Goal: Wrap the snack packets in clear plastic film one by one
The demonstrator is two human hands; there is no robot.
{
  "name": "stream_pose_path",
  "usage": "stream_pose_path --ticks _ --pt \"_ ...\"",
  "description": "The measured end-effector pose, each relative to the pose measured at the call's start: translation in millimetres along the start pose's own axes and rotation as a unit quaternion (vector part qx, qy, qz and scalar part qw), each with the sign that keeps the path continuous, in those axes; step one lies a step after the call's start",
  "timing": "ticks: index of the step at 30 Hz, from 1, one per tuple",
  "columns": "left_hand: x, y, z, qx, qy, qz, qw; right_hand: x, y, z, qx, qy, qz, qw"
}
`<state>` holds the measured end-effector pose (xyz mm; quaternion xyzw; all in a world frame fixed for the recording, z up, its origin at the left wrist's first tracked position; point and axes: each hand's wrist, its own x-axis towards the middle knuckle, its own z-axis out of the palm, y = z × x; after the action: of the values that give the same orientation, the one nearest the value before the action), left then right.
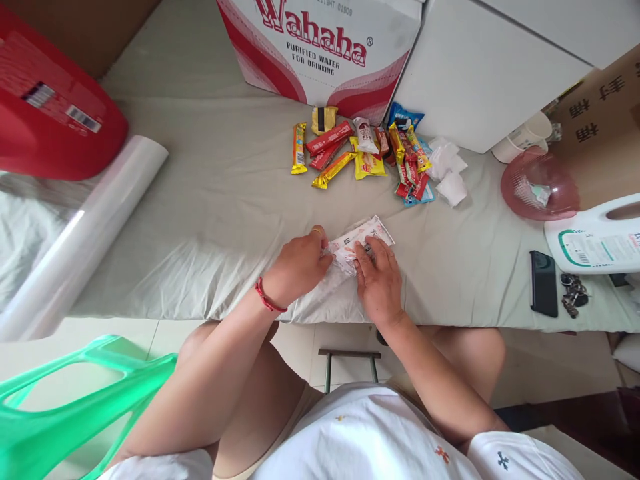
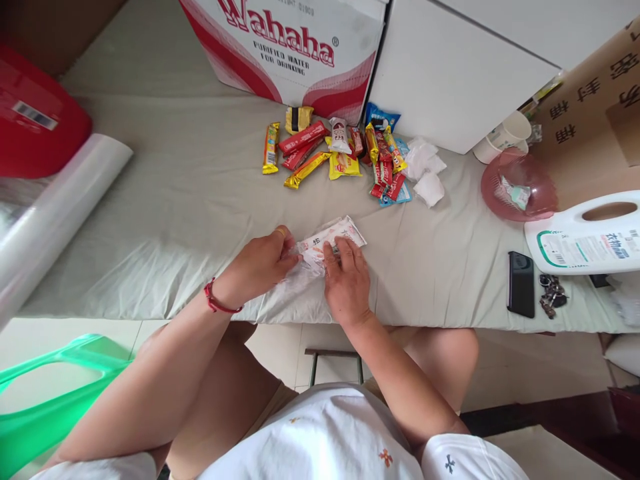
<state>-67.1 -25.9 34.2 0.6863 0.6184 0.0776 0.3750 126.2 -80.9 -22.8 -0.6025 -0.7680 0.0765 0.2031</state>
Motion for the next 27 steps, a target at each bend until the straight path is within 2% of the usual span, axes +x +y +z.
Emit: stream_pose_path --ticks 3,7,9,11,15,19,22,27 --pt "-2 0 -4.9 -0.156 -0.011 -0.017 0.988 3 4 -2 -0.01 -0.011 -0.032 0.999" --pt "2 7 -4.8 -0.405 -0.053 -0.016 0.913 4 7 -7 -0.014 -0.01 -0.056 0.998" --pt "7 14 -1.3 -0.466 -0.052 -0.029 0.883 5 11 -8 0.02 0.001 -0.066 0.998" --pt "13 21 4.7 -0.489 -0.042 -0.042 0.871 7 17 -7 0.068 0.019 -0.066 0.995" --pt "25 26 19.7 -0.448 -0.005 -0.053 0.893 8 29 -6 0.159 0.017 -0.041 0.986" --pt "29 25 26.7 -0.422 -0.011 -0.007 0.906 7 36 -6 0.199 0.016 -0.027 0.98" --pt "31 22 26.5 -0.4 -0.013 0.036 0.916 8 37 -8 0.199 0.031 -0.049 0.978" --pt "34 25 28.6 -0.243 0.022 0.07 0.967 9 38 -6 0.166 0.043 -0.115 0.978"
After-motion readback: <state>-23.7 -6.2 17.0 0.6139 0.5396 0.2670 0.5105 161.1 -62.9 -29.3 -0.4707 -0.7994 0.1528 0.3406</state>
